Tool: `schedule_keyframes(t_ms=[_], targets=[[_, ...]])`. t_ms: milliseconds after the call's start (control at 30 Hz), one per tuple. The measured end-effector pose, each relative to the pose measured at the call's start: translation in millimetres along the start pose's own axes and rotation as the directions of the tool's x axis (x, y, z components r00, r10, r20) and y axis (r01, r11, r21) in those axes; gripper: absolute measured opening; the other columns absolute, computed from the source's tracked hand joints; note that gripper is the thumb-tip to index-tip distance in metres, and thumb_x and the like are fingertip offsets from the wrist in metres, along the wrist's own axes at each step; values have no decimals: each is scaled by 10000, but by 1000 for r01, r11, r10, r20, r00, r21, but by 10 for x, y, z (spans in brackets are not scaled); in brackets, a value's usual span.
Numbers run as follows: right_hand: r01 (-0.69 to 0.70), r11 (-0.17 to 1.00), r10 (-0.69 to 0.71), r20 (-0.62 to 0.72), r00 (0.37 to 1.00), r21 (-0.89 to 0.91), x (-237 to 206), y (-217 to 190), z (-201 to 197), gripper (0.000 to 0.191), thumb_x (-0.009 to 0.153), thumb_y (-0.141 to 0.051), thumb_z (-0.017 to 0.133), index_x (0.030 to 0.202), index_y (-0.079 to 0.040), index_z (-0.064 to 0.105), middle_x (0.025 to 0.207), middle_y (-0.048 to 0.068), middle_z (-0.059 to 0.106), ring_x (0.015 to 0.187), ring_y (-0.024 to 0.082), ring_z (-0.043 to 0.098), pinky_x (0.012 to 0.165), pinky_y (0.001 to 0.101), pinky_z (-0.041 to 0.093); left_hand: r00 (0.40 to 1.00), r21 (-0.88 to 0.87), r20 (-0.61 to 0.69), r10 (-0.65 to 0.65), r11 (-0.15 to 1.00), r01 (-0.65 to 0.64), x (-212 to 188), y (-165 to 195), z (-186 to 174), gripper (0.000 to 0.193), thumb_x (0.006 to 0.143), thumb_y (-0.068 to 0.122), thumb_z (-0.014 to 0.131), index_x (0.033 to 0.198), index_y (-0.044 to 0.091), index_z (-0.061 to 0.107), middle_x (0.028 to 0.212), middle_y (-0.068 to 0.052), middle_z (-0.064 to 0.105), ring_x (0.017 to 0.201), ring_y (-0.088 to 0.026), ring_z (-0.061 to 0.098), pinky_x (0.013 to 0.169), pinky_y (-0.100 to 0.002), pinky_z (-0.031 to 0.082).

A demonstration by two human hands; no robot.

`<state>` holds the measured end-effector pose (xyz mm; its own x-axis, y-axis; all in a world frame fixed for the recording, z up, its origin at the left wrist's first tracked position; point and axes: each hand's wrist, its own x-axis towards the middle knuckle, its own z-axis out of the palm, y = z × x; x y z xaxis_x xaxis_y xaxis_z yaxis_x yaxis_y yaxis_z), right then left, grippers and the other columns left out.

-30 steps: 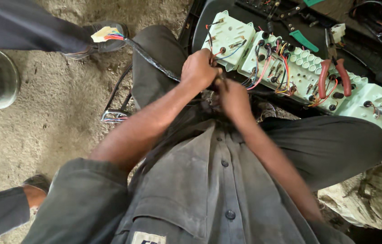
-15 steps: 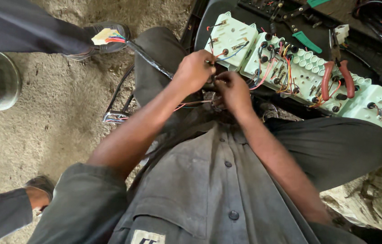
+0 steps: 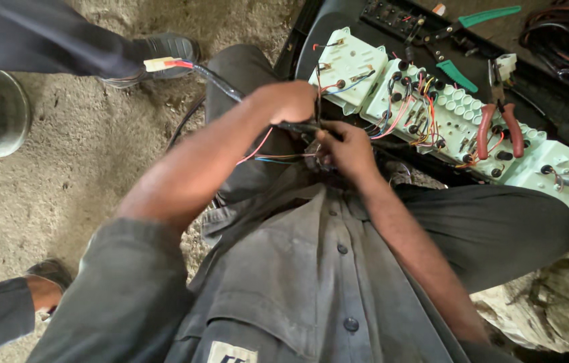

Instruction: The person sits on the floor and works on an open electronic device, twisting and connecting multiple colored wires to terminals on a circuit board. The hands manipulate the wires and components throughout the clip.

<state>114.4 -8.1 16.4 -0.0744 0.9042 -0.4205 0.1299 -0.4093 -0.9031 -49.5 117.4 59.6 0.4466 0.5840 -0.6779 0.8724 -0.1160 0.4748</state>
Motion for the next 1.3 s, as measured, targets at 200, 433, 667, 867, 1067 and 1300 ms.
schedule_keyframes(t_ms=[200,433,667,867,1067,1300], targets=[[-83,990,84,-6,996,118,36,72,20,274,970,-186,725,1128,36,758,785,63,720,599,101,662,522,243,522,721,-107,-691,48,980,-167,-781,121,825,194,949,158,607,985,-4,708,965,-234,730,925,-427,699,826,-523,525],[-184,970,166,121,979,157,4,-144,-90,276,987,-191,665,1172,3,730,861,54,751,619,118,701,476,258,461,892,-730,-396,-217,664,-162,-690,103,1275,338,875,230,681,1095,-26,682,923,-192,765,811,-303,744,713,-429,572],[165,555,-2,197,980,-816,263,-570,-248,472,869,-200,765,1313,-101,638,956,104,742,868,267,683,723,401,499,867,-700,-399,-298,710,-78,-542,96,1305,374,846,296,812,927,-59,723,814,-192,720,715,-255,672,675,-411,526],[-149,976,212,547,809,-158,546,-377,-360,488,830,-20,738,1288,-37,569,1037,78,716,912,179,695,760,333,569,870,-740,-385,-307,666,-93,-512,79,1338,329,841,275,805,921,-32,717,769,-112,719,690,-187,666,650,-365,530],[-83,997,69,446,892,10,558,-118,-380,421,784,56,782,1159,13,596,971,82,687,851,204,687,715,332,577,913,-857,-307,-267,495,-143,-680,132,1364,266,882,228,770,892,-23,683,749,-61,667,685,-165,592,609,-347,483],[-95,995,86,355,931,9,448,-97,-399,394,810,75,748,1173,-12,621,1014,102,722,889,189,706,785,316,589,921,-921,-390,16,-5,-390,-979,147,1140,189,947,96,728,1055,-23,629,899,-46,677,807,-159,650,751,-325,541]])
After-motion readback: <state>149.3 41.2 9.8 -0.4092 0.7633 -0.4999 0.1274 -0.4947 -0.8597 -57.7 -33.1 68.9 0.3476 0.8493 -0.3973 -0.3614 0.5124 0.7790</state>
